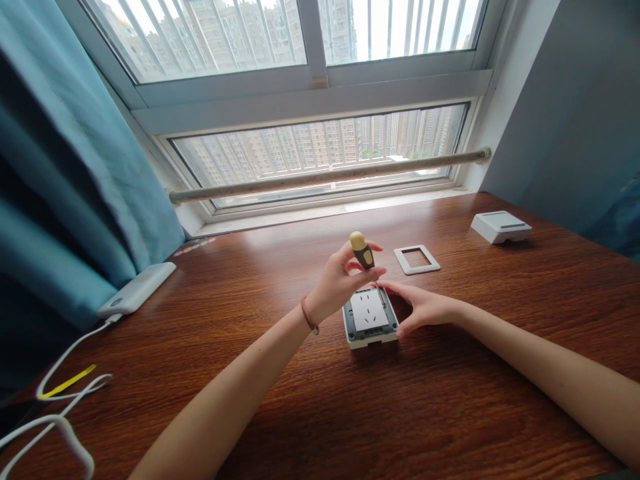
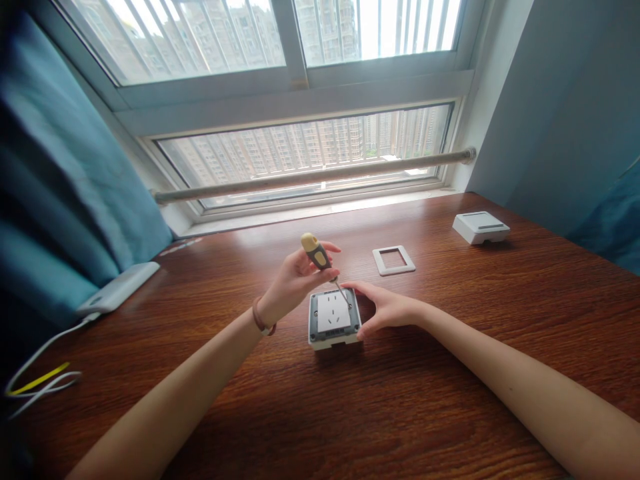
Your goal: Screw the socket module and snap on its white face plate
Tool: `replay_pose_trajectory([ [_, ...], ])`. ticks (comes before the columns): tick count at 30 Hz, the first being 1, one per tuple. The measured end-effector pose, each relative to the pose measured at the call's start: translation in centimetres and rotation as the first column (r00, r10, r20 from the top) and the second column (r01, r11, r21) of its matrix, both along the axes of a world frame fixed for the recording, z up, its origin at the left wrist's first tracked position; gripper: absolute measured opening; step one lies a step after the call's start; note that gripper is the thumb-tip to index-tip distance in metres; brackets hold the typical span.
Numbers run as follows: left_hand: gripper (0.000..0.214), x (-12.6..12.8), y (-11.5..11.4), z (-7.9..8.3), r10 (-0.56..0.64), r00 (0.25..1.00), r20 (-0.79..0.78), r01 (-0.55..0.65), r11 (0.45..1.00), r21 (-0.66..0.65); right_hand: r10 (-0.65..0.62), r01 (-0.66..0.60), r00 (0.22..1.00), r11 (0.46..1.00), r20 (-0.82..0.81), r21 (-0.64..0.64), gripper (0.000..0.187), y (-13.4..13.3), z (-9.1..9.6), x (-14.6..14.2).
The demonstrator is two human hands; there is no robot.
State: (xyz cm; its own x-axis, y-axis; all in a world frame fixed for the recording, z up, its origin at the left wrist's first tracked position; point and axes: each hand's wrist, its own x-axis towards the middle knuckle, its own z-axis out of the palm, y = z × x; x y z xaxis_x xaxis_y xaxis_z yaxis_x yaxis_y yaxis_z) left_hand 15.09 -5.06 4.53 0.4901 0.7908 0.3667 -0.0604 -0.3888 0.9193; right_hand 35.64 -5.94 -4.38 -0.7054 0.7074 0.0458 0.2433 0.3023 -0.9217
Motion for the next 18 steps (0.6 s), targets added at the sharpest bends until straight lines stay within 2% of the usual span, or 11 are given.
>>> replay_pose_trajectory([
  [3,0.039,0.0,-0.1,0.1,0.021,0.999,-0.024,-0.021,0.999,0.037,-0.005,0.005,1.000,1.000,-0.003,0.000,0.096,0.0,0.1,-0.1],
  [10,0.057,0.3,0.2,-0.7,0.046,0.996,0.077,-0.048,0.998,0.028,0.002,-0.002,1.000,1.000,0.007,0.009,0.095,-0.1,0.6,-0.2],
  [14,0.059,0.4,0.0,-1.0,-0.018,0.992,0.126,0.024,0.999,-0.043,0.003,-0.003,1.000,1.000,-0.002,0.010,0.096,-0.1,0.6,-0.3],
  [18,0.050,0.5,-0.3,-0.8,-0.102,0.984,0.149,0.113,0.991,-0.067,0.004,-0.005,1.000,1.000,-0.018,-0.010,0.096,-0.2,0.7,-0.3],
])
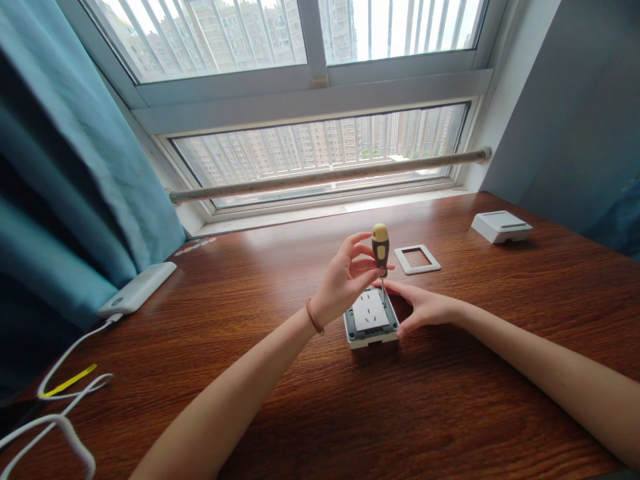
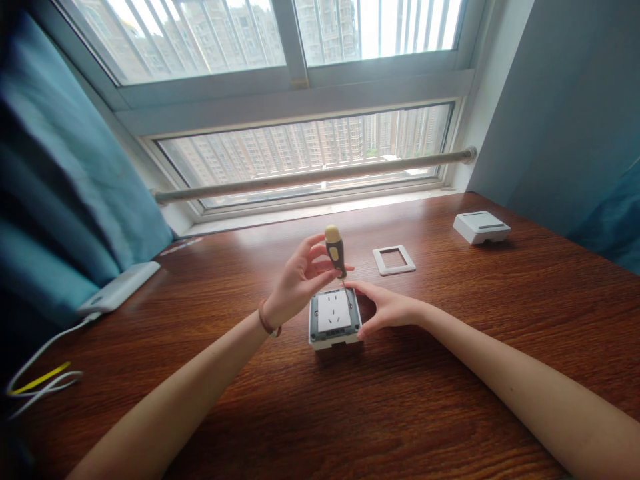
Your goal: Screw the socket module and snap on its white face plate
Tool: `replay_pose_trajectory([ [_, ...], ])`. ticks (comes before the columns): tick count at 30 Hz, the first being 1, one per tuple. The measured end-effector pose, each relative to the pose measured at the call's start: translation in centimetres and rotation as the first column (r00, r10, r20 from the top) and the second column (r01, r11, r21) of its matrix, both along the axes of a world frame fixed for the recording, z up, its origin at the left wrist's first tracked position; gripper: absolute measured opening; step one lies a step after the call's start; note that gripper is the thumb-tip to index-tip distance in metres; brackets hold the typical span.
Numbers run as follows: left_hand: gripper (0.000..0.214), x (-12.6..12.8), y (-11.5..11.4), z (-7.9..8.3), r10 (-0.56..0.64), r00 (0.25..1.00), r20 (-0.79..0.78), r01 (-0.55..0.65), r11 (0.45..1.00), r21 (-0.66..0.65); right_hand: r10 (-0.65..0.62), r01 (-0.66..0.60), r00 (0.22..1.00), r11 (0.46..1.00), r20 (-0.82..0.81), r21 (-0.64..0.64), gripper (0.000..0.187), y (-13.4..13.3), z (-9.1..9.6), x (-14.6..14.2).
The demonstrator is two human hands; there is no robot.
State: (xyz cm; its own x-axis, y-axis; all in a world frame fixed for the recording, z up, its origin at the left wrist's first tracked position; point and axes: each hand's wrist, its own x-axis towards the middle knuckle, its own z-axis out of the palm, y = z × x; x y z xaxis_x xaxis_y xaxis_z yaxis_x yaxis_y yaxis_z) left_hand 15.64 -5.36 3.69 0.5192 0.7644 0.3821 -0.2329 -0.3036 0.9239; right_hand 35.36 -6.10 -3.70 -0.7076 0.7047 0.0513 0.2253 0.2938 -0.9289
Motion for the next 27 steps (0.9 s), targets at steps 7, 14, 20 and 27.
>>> replay_pose_trajectory([
  [7,0.035,0.2,-0.1,0.0,0.004,1.000,-0.010,-0.004,0.998,0.064,-0.017,0.017,1.000,1.000,0.017,0.000,0.097,0.0,-0.2,0.1],
  [14,0.020,-0.1,0.1,-0.5,0.241,0.955,-0.171,-0.171,0.922,0.347,-0.012,0.012,1.000,1.000,0.006,0.001,0.097,0.0,-0.2,0.0],
  [20,0.038,-0.1,0.4,-0.9,0.255,0.956,-0.148,-0.191,0.918,0.348,-0.001,0.001,1.000,1.000,-0.003,0.002,0.099,0.2,-0.4,0.0],
  [27,0.032,0.2,0.0,-0.4,0.140,0.985,-0.099,-0.113,0.964,0.242,-0.023,0.023,1.000,1.000,0.016,-0.009,0.100,0.0,-0.3,0.0],
])
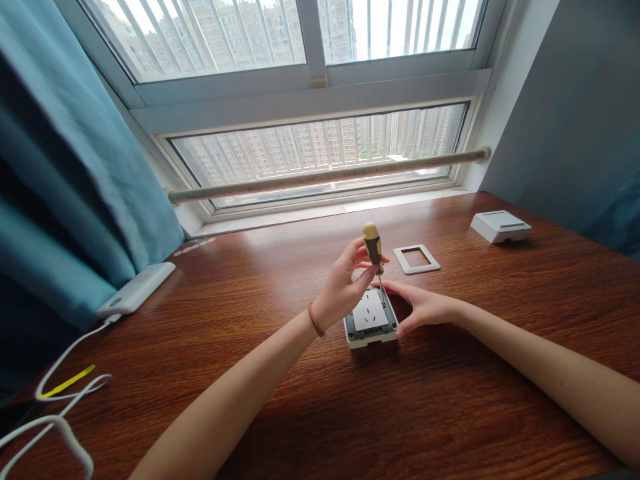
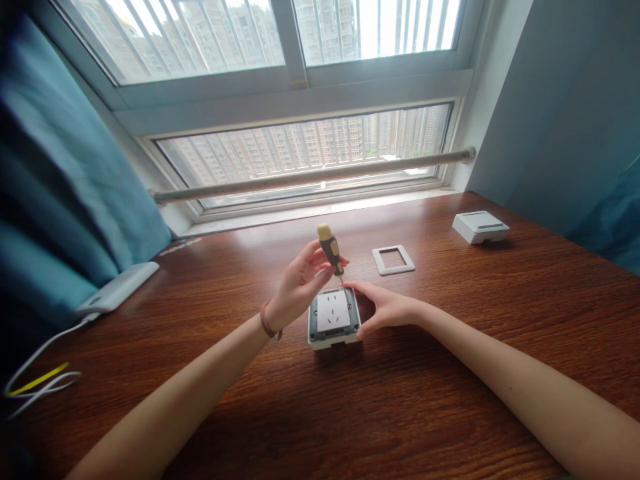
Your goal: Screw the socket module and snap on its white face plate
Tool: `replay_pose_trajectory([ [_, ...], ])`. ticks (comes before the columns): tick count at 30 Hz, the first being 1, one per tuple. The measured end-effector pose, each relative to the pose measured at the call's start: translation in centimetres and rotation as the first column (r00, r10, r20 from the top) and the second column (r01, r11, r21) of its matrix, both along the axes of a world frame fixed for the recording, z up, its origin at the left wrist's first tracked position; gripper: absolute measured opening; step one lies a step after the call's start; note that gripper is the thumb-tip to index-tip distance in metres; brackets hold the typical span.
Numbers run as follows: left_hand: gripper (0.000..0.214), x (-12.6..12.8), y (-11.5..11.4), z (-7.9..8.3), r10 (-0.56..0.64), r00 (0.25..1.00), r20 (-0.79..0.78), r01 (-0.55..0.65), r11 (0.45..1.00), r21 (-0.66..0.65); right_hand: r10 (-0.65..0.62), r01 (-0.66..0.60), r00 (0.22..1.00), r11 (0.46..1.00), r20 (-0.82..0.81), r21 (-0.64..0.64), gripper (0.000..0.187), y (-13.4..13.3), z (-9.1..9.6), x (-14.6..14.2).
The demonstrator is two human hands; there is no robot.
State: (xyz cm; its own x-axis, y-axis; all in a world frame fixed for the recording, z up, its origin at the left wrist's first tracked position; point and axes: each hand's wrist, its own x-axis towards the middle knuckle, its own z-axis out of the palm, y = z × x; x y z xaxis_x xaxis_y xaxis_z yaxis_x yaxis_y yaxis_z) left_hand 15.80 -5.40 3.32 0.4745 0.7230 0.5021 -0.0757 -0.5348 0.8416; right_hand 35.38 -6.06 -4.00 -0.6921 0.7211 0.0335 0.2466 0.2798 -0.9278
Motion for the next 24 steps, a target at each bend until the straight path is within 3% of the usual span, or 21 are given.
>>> replay_pose_trajectory([
  [13,0.023,-0.38,0.18,0.05,0.100,0.988,-0.117,-0.088,0.991,0.099,0.005,-0.005,1.000,1.000,0.018,0.026,0.098,0.04,0.12,0.03],
  [17,0.032,-0.41,0.48,-0.06,0.128,0.984,-0.122,-0.119,0.990,0.074,0.002,-0.002,1.000,1.000,0.013,0.021,0.097,0.01,0.18,-0.01],
  [20,0.041,-0.35,0.51,-0.03,0.088,0.990,-0.106,-0.086,0.996,0.025,0.016,-0.016,1.000,1.000,-0.005,0.023,0.097,0.02,0.14,-0.02],
  [24,0.032,-0.25,0.25,0.12,-0.010,0.997,-0.081,0.008,1.000,-0.025,0.007,-0.007,1.000,1.000,0.001,0.012,0.098,0.08,-0.07,0.07],
])
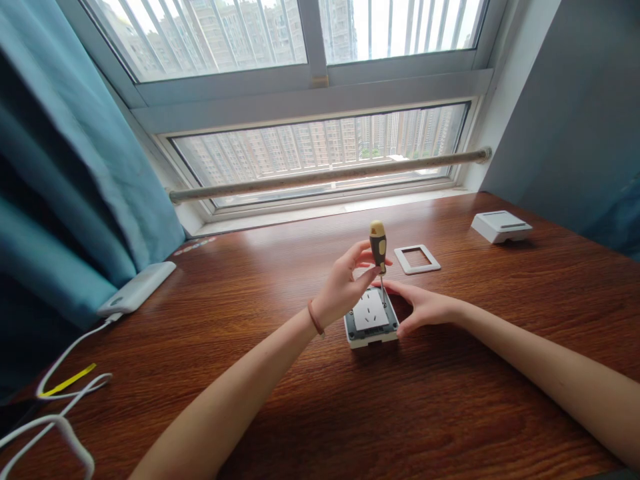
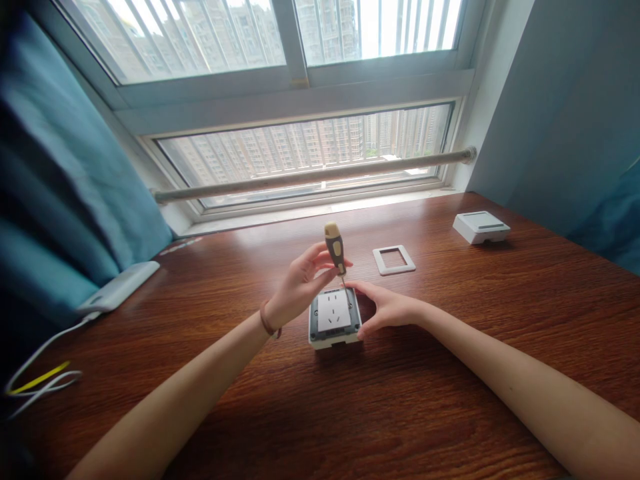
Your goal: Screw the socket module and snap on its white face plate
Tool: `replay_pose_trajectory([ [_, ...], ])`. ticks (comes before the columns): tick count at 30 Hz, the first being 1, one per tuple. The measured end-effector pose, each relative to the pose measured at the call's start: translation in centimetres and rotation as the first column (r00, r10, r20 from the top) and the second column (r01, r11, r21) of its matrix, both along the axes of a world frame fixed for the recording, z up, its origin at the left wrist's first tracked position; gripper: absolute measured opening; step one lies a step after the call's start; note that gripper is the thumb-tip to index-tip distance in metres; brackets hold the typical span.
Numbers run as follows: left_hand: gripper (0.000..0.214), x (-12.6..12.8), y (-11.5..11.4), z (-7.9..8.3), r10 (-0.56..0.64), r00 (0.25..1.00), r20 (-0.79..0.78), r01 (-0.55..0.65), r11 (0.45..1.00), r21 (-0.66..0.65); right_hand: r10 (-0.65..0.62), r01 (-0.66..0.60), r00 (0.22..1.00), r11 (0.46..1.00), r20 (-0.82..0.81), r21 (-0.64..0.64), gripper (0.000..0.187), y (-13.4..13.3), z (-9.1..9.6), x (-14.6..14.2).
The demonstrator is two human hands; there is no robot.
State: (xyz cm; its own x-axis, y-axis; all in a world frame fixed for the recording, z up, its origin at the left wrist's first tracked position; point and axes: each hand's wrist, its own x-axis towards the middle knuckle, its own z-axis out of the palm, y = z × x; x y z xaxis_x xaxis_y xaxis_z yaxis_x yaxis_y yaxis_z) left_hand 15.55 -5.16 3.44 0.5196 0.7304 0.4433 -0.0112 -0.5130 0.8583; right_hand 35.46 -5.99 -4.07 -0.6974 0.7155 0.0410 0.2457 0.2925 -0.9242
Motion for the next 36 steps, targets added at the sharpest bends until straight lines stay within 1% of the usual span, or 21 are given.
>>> replay_pose_trajectory([
  [3,0.028,0.06,-0.11,-0.01,-0.003,1.000,-0.001,0.003,1.000,0.009,-0.005,0.005,1.000,1.000,0.003,0.000,0.098,0.04,-0.17,0.09],
  [7,0.032,0.07,-0.09,-0.09,0.044,0.999,-0.025,-0.044,0.999,0.020,0.004,-0.004,1.000,1.000,-0.013,0.022,0.096,0.07,-0.20,0.10],
  [9,0.031,0.00,-0.09,-0.05,0.067,0.997,-0.034,-0.066,0.997,0.028,0.005,-0.005,1.000,0.999,-0.010,0.033,0.095,0.09,-0.13,0.07],
  [14,0.027,-0.20,-0.11,0.30,0.083,0.993,-0.084,-0.076,0.994,0.081,0.021,-0.021,1.000,0.999,-0.003,0.036,0.096,0.12,0.08,0.00],
  [16,0.025,-0.25,-0.09,0.44,0.070,0.993,-0.094,-0.063,0.996,0.070,0.018,-0.018,1.000,0.999,0.005,0.030,0.096,0.07,0.17,0.00],
  [18,0.028,-0.27,-0.07,0.57,0.039,0.995,-0.088,-0.036,0.999,0.038,0.002,-0.002,1.000,1.000,0.018,0.018,0.096,-0.02,0.24,0.01],
  [21,0.035,-0.26,-0.15,0.76,-0.061,0.996,-0.062,0.060,0.998,-0.023,0.002,-0.002,1.000,1.000,0.012,-0.001,0.096,-0.16,0.30,0.00],
  [24,0.028,-0.20,-0.30,0.85,-0.107,0.993,-0.047,0.106,0.994,-0.007,0.004,-0.004,1.000,1.000,-0.002,-0.010,0.097,-0.20,0.31,-0.05],
  [28,0.025,-0.01,-0.26,0.53,-0.067,0.997,-0.036,0.067,0.998,0.009,0.030,-0.030,1.000,1.000,-0.004,0.000,0.098,-0.13,0.38,-0.15],
  [31,0.022,0.03,-0.04,0.16,0.009,1.000,-0.016,-0.009,1.000,0.003,0.018,-0.018,1.000,1.000,0.006,0.024,0.097,-0.09,0.36,-0.14],
  [34,0.018,-0.14,0.17,-0.06,0.087,0.996,-0.028,-0.086,0.995,0.044,0.011,-0.011,1.000,1.000,0.006,0.022,0.096,-0.08,0.20,-0.04],
  [36,0.019,-0.31,0.26,-0.09,0.119,0.991,-0.052,-0.115,0.990,0.078,0.015,-0.015,1.000,1.000,0.004,0.023,0.096,-0.08,0.12,0.00],
])
